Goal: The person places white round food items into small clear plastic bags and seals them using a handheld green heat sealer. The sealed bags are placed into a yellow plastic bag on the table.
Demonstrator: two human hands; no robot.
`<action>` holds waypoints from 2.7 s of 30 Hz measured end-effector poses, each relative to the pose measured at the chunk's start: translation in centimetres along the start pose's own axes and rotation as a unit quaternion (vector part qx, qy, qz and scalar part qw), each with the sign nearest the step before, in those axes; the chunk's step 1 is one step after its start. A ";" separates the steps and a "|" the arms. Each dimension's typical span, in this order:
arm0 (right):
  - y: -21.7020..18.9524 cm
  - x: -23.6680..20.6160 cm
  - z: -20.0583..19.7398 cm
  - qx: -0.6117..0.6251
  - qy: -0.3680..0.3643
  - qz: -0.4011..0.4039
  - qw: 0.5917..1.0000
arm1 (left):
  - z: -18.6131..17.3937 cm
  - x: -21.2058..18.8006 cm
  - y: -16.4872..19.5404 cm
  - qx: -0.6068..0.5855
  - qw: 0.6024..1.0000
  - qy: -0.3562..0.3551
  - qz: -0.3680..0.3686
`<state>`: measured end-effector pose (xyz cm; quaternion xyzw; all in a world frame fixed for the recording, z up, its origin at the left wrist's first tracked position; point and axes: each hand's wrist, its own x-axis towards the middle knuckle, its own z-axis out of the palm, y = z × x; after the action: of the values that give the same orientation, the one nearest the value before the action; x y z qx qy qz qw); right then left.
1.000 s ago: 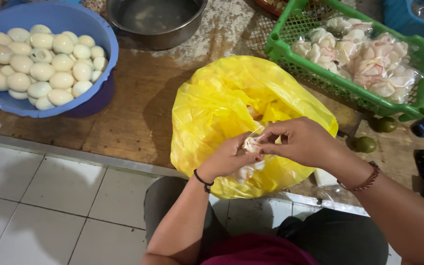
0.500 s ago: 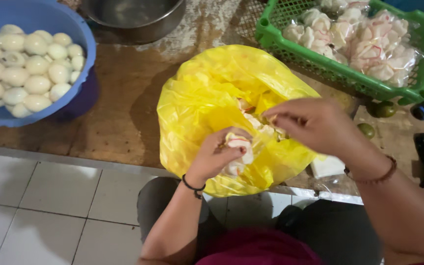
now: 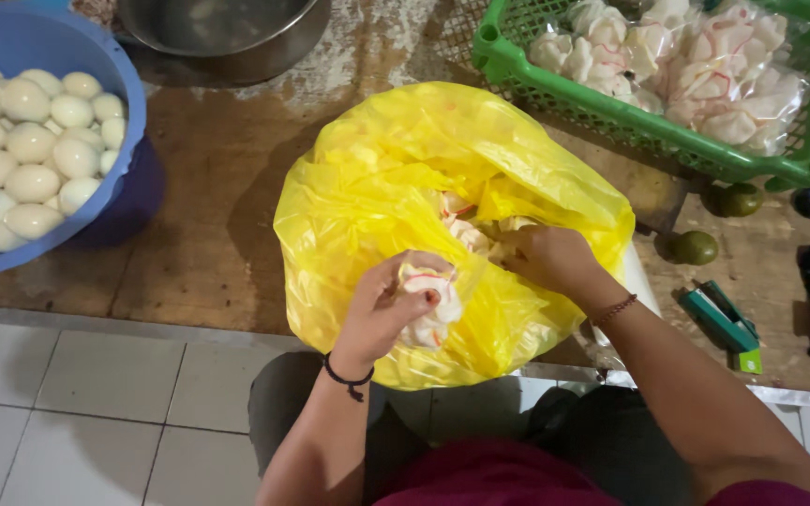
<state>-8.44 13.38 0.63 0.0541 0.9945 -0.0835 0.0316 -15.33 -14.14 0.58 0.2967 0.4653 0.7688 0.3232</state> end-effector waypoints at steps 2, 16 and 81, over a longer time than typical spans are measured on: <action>0.0 0.2 -0.1 0.025 -0.008 0.018 0.999 | 0.2 0.0 0.1 -0.004 1.000 0.005 -0.024; 5.2 -3.3 -3.5 0.430 -0.008 0.139 0.892 | 1.0 0.8 -0.1 0.026 0.999 0.001 -0.020; -9.9 -7.1 -16.7 0.033 -0.085 -0.067 0.994 | 5.5 0.8 1.6 0.367 0.915 0.010 0.171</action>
<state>-3.43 5.78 19.14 -0.0187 0.9863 -0.1223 0.1089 -12.09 -11.22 4.32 0.4617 0.6599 0.5905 0.0512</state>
